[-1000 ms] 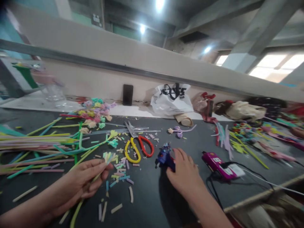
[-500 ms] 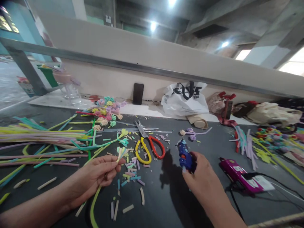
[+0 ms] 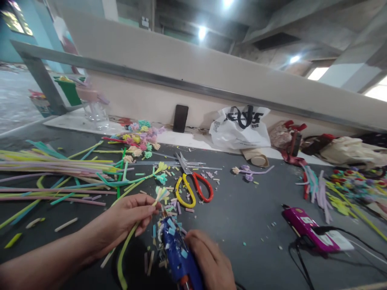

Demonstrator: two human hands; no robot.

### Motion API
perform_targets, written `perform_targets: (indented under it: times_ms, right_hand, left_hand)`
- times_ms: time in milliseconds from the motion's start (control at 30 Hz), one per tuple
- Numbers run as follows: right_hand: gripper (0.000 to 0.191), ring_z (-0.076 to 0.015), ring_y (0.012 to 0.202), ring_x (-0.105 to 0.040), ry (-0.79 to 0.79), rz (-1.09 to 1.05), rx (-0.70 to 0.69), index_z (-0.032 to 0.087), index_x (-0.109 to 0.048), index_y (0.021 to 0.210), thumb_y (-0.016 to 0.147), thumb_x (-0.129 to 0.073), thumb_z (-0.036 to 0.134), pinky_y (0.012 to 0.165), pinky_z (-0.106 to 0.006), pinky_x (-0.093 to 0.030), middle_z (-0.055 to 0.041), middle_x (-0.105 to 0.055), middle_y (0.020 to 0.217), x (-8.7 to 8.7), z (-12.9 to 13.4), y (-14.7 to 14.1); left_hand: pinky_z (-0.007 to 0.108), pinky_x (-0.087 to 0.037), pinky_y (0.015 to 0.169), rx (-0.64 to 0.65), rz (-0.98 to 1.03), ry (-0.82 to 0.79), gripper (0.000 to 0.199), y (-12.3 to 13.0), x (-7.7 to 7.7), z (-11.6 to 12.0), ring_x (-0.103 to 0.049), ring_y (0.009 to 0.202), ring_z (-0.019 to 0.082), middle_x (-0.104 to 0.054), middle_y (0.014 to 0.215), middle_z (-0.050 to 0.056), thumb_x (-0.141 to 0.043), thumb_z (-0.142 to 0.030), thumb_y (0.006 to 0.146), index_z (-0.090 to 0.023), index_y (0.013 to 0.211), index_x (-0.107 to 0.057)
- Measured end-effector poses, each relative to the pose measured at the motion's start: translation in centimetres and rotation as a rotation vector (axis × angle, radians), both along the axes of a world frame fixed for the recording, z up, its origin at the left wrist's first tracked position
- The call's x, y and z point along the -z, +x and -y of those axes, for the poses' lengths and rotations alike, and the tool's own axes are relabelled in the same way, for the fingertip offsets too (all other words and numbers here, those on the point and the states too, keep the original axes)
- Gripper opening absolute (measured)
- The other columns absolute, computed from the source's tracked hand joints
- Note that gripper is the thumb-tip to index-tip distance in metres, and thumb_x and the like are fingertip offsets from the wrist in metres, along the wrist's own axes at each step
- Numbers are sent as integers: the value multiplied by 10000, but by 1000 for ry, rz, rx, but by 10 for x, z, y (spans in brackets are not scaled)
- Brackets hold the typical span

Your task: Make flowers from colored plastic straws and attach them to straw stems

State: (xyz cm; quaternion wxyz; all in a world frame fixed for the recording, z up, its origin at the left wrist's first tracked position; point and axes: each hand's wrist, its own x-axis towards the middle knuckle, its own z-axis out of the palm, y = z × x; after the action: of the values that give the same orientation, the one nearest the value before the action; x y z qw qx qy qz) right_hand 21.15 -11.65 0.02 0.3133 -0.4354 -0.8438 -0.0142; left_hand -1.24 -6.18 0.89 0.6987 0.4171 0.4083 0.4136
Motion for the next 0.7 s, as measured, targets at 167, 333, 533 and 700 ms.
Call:
perform_targets:
  times_ms: [167,333,533,700]
  right_hand:
    - [260,-241,841,-650,0,26,11,214,-504,1004,744,-503,215,695,-289,-520,-109,-656,921,-5,-3,-7]
    - [305,-235,835,-659,1,102,-31,191,-539,1027,727,-534,245,693,-269,-532,-109,-668,929,-3,-7,-5]
    - [289,-232,828,-664,59,161,-37,197,-535,1026,739,-523,229,705,-269,-534,-107,-674,926,4,-10,0]
    - [253,-217,793,-669,74,187,-79,188,-525,1017,773,-490,241,674,-253,-534,-103,-676,885,5,-12,1]
  left_hand:
    - [163,-297,440,10,-62,48,124,-1,-1,1,-398,429,48,-497,522,-35,-522,-235,764,-134,761,-593]
    - [193,-376,474,57,-152,54,211,0,-2,0,-495,454,75,-538,555,-25,-567,-336,742,-126,749,-589]
    - [242,-431,490,8,-147,22,271,2,-5,-1,-526,444,105,-549,521,-20,-616,-390,674,-125,692,-558]
    - [278,-473,515,-47,-157,21,217,5,-5,0,-545,467,127,-556,527,-13,-607,-341,659,-131,671,-557]
